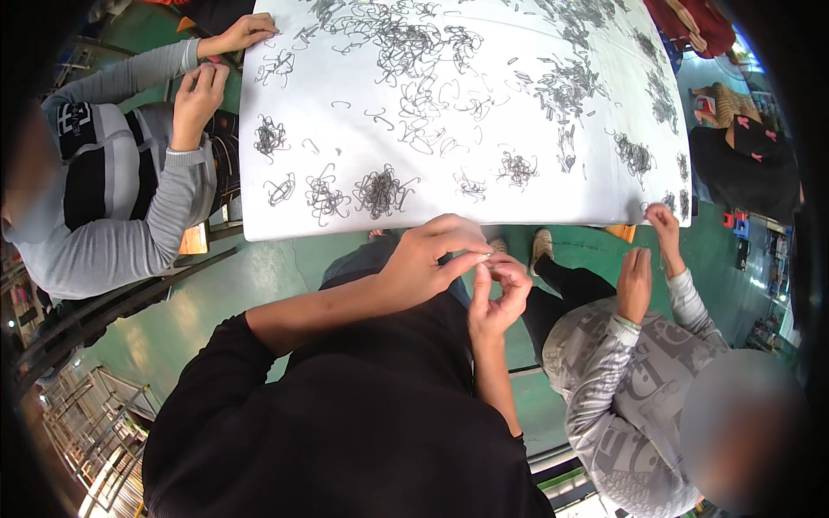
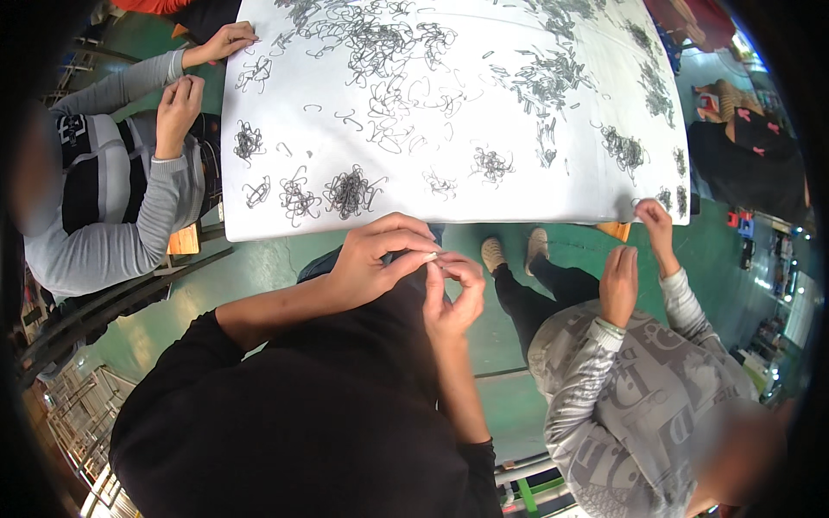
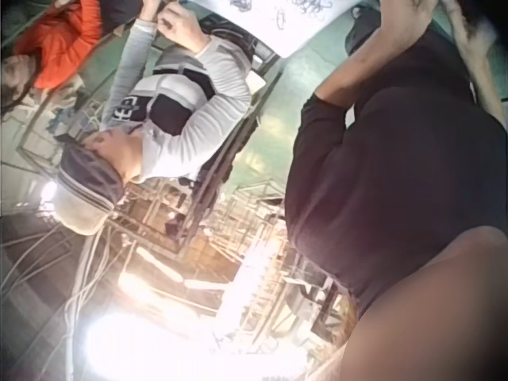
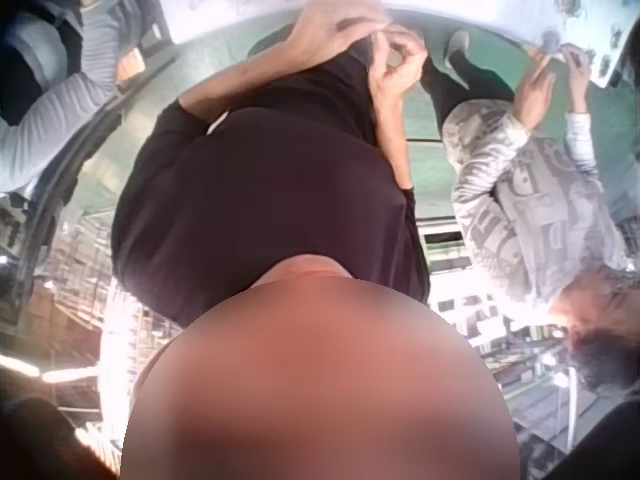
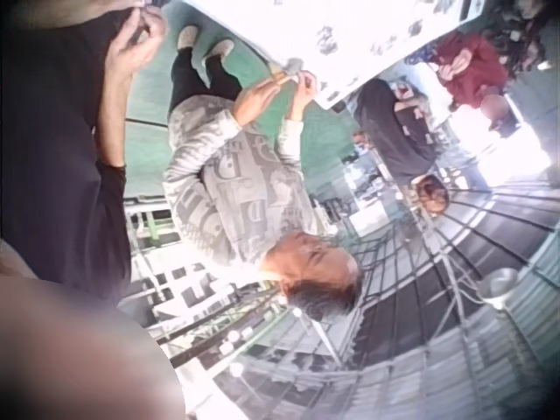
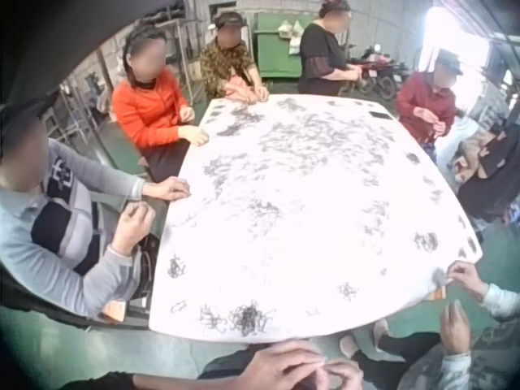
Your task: The person repeatedly picks up small metal paperclips from a large white board and links them together by hand to form a chain. The person occasionally lifts the growing chain and places it on a nearby metal frame. Other people are also working on the same board, performing similar actions.
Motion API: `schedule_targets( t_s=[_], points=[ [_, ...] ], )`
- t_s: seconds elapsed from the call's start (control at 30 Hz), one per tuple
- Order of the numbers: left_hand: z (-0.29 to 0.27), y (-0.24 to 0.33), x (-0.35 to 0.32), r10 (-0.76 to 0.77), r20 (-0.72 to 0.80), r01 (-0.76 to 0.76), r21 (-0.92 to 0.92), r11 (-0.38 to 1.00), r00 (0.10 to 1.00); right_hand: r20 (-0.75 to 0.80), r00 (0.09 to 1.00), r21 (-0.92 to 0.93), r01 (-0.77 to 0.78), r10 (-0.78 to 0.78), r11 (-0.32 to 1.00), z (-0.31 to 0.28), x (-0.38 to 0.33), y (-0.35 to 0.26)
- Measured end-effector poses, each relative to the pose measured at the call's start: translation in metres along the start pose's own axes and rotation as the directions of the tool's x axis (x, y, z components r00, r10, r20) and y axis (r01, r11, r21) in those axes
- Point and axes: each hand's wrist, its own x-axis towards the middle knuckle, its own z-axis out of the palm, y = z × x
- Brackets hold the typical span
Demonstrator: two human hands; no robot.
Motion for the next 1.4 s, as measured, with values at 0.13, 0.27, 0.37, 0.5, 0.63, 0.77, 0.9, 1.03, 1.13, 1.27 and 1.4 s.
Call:
schedule_targets(
  t_s=[0.13, 0.27, 0.37, 0.5, 0.63, 0.77, 0.9, 1.03, 1.13, 1.27, 1.4],
  points=[
    [-0.004, -0.003, -0.004, -0.027, -0.02, 0.028, 0.054, 0.998, 0.999, 0.069, 0.977, -0.085, -0.194, 0.2, 0.977, -0.006, 0.031, 0.024],
    [-0.005, -0.004, -0.007, -0.054, -0.01, 0.054, 0.025, 0.998, 0.998, 0.403, 0.903, -0.328, -0.006, 0.146, 0.945, 0.028, 0.089, 0.074],
    [-0.005, -0.004, -0.01, -0.056, -0.023, 0.057, 0.043, 0.997, 0.998, 0.534, 0.84, -0.388, 0.145, 0.094, 0.91, 0.068, 0.124, 0.104],
    [-0.006, -0.004, -0.015, -0.06, -0.046, 0.062, 0.06, 0.996, 0.997, 0.654, 0.749, -0.393, 0.213, 0.108, 0.895, 0.093, 0.147, 0.118],
    [-0.002, -0.005, -0.018, -0.059, -0.095, 0.064, 0.059, 0.996, 0.994, 0.786, 0.613, -0.347, 0.333, 0.079, 0.877, 0.104, 0.171, 0.126],
    [0.0, -0.005, -0.018, -0.102, -0.094, 0.103, 0.013, 0.995, 0.99, 0.915, 0.403, -0.276, 0.586, 0.022, 0.761, 0.114, 0.19, 0.132],
    [-0.001, -0.003, -0.016, -0.104, -0.107, 0.109, 0.048, 0.993, 0.989, 0.783, 0.621, -0.458, 0.532, 0.04, 0.712, 0.124, 0.206, 0.139],
    [0.0, 0.0, -0.011, -0.114, -0.127, 0.121, 0.048, 0.992, 0.985, 0.738, 0.654, -0.336, 0.569, -0.166, 0.751, 0.15, 0.207, 0.143],
    [0.001, 0.002, -0.008, -0.102, -0.136, 0.11, 0.053, 0.992, 0.985, 0.856, 0.487, -0.205, 0.629, -0.174, 0.75, 0.16, 0.206, 0.144],
    [0.005, 0.001, -0.004, -0.084, -0.153, 0.096, 0.071, 0.993, 0.985, 0.75, 0.653, -0.342, 0.524, -0.11, 0.78, 0.169, 0.22, 0.145],
    [0.011, 0.0, -0.002, -0.105, -0.151, 0.117, 0.075, 0.99, 0.983, 0.816, 0.572, -0.34, 0.586, -0.079, 0.736, 0.181, 0.24, 0.148]
  ],
)
